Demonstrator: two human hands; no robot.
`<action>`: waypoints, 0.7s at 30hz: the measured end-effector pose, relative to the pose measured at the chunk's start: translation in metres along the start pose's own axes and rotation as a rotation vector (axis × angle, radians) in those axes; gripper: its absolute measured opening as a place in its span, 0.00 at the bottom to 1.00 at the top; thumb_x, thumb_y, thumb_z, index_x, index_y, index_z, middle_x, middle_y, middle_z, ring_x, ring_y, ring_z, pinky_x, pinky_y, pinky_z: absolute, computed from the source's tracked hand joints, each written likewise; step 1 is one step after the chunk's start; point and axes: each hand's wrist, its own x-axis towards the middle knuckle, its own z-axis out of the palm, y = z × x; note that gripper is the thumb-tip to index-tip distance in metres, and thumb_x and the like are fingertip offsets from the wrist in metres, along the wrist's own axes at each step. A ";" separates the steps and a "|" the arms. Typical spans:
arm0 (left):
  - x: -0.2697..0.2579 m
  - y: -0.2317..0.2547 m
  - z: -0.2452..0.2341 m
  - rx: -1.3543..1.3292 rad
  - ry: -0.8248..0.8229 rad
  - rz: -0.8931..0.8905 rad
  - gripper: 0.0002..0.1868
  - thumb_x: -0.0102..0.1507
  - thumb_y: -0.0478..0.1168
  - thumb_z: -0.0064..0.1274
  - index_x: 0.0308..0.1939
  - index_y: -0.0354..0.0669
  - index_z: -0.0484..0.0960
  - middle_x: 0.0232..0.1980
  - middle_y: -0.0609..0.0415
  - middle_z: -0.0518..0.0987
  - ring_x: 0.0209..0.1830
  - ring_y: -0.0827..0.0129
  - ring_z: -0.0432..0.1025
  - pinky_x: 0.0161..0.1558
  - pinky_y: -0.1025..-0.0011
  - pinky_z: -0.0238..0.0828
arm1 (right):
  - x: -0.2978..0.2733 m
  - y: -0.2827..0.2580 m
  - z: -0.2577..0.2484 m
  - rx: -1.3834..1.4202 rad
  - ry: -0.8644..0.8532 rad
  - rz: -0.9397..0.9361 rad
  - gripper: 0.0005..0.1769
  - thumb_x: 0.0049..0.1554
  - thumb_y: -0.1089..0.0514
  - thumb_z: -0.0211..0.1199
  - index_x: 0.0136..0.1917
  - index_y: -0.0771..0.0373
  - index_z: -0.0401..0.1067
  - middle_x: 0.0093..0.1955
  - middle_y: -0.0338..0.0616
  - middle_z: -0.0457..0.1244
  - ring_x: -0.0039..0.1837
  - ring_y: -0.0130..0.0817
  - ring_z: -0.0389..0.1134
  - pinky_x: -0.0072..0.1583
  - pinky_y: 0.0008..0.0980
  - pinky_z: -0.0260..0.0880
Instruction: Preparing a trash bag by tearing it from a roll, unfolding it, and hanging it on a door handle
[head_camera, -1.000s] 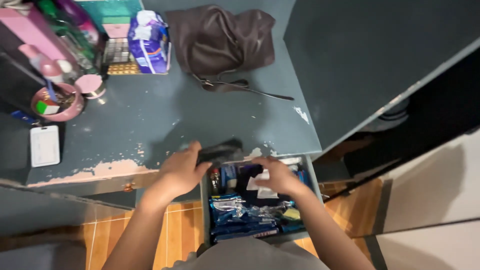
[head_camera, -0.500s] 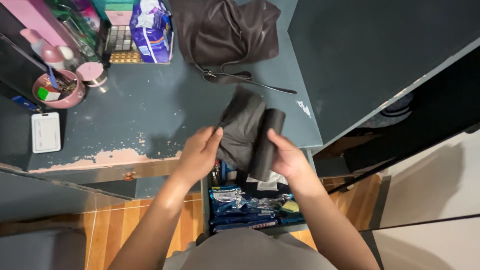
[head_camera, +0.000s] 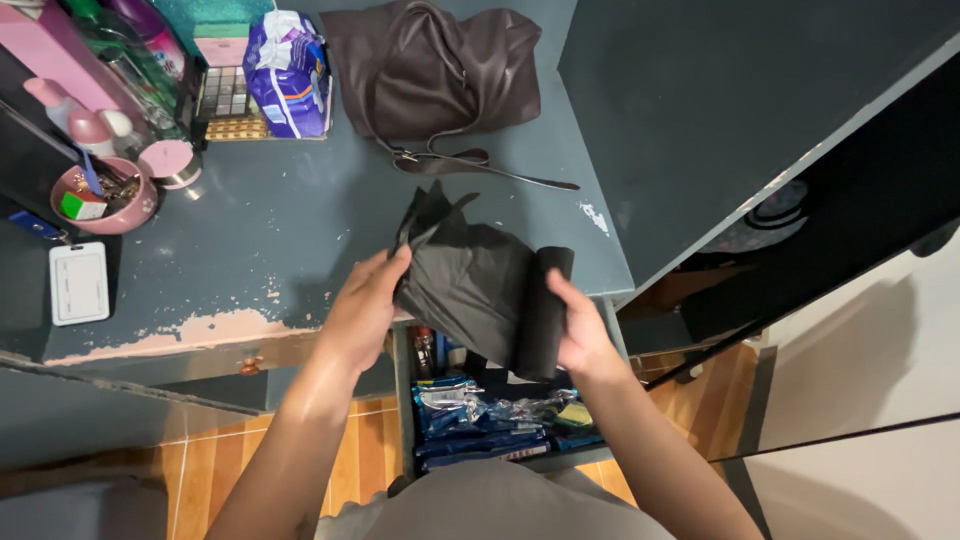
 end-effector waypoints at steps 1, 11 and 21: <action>-0.001 0.006 0.002 0.004 0.002 -0.003 0.19 0.70 0.46 0.48 0.49 0.31 0.84 0.52 0.36 0.81 0.60 0.51 0.73 0.61 0.44 0.70 | 0.026 0.002 -0.032 0.004 0.001 0.003 0.23 0.54 0.51 0.70 0.58 0.65 0.72 0.55 0.51 0.68 0.59 0.46 0.70 0.67 0.52 0.67; 0.000 0.034 -0.028 -0.054 0.029 -0.025 0.25 0.73 0.48 0.37 0.64 0.30 0.73 0.71 0.29 0.69 0.75 0.42 0.62 0.71 0.44 0.57 | 0.020 0.004 -0.017 0.039 0.006 0.047 0.34 0.52 0.41 0.67 0.65 0.62 0.71 0.64 0.53 0.66 0.70 0.51 0.65 0.74 0.56 0.55; 0.029 0.021 -0.062 -0.124 -0.002 0.137 0.21 0.75 0.47 0.35 0.60 0.36 0.76 0.58 0.38 0.77 0.63 0.51 0.75 0.66 0.51 0.70 | 0.052 0.008 -0.053 -0.061 0.101 0.044 0.41 0.53 0.34 0.68 0.66 0.68 0.71 0.65 0.60 0.65 0.70 0.56 0.65 0.73 0.57 0.58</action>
